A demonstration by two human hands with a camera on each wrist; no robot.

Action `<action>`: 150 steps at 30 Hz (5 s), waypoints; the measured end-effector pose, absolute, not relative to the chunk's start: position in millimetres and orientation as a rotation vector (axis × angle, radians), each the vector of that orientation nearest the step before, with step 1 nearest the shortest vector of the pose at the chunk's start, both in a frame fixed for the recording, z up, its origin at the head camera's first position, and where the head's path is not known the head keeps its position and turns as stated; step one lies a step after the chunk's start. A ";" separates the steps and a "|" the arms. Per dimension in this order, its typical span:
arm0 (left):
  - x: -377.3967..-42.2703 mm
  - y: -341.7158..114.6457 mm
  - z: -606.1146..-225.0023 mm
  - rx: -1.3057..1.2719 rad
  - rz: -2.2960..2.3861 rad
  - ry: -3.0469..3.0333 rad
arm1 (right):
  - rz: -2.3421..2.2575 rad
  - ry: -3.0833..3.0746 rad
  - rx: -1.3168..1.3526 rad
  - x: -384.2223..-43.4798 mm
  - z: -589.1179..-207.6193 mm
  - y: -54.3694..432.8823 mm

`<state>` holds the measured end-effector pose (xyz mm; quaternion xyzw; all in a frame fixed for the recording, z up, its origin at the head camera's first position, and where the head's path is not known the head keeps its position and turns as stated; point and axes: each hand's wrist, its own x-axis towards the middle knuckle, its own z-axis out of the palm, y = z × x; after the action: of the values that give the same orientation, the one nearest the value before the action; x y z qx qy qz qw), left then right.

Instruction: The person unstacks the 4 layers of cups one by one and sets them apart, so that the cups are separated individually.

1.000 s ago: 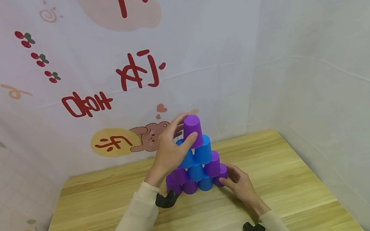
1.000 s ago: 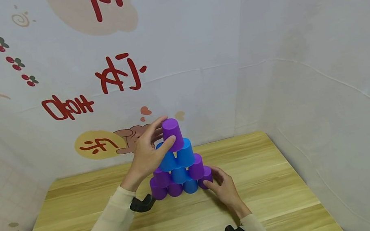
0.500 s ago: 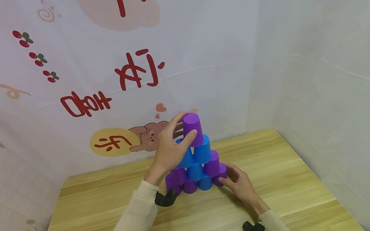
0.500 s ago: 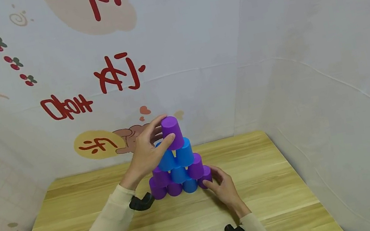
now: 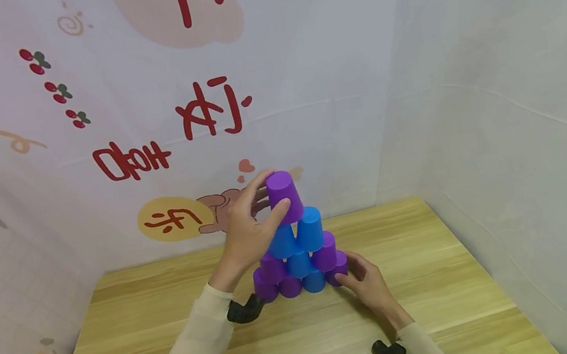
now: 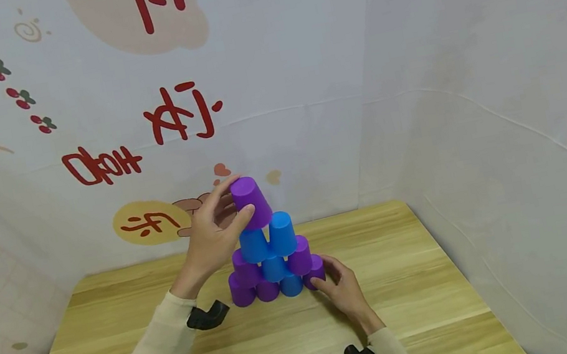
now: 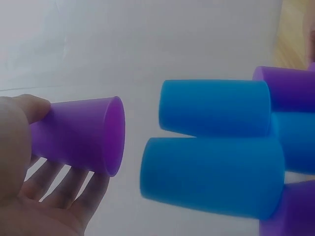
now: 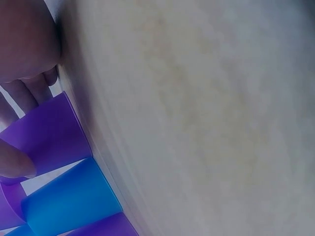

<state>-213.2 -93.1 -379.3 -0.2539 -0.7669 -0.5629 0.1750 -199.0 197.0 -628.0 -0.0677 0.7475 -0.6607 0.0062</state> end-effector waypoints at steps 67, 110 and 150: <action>-141.9 -243.8 -553.5 -0.087 -1.580 -2.424 | -2.065 2.323 -0.189 -198.2 -628.8 198.1; -142.2 -254.5 -585.5 -0.032 -1.639 -2.510 | -2.072 2.350 -0.194 -196.7 -630.6 196.6; -161.9 -223.6 -517.6 -0.125 -1.409 -2.573 | -2.064 2.348 -0.182 -197.0 -629.8 196.9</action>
<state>-161.9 -223.6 -517.6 -0.0424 -0.8718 -0.4772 0.1025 -197.0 196.9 -629.8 -0.0582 0.7498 -0.6591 0.0049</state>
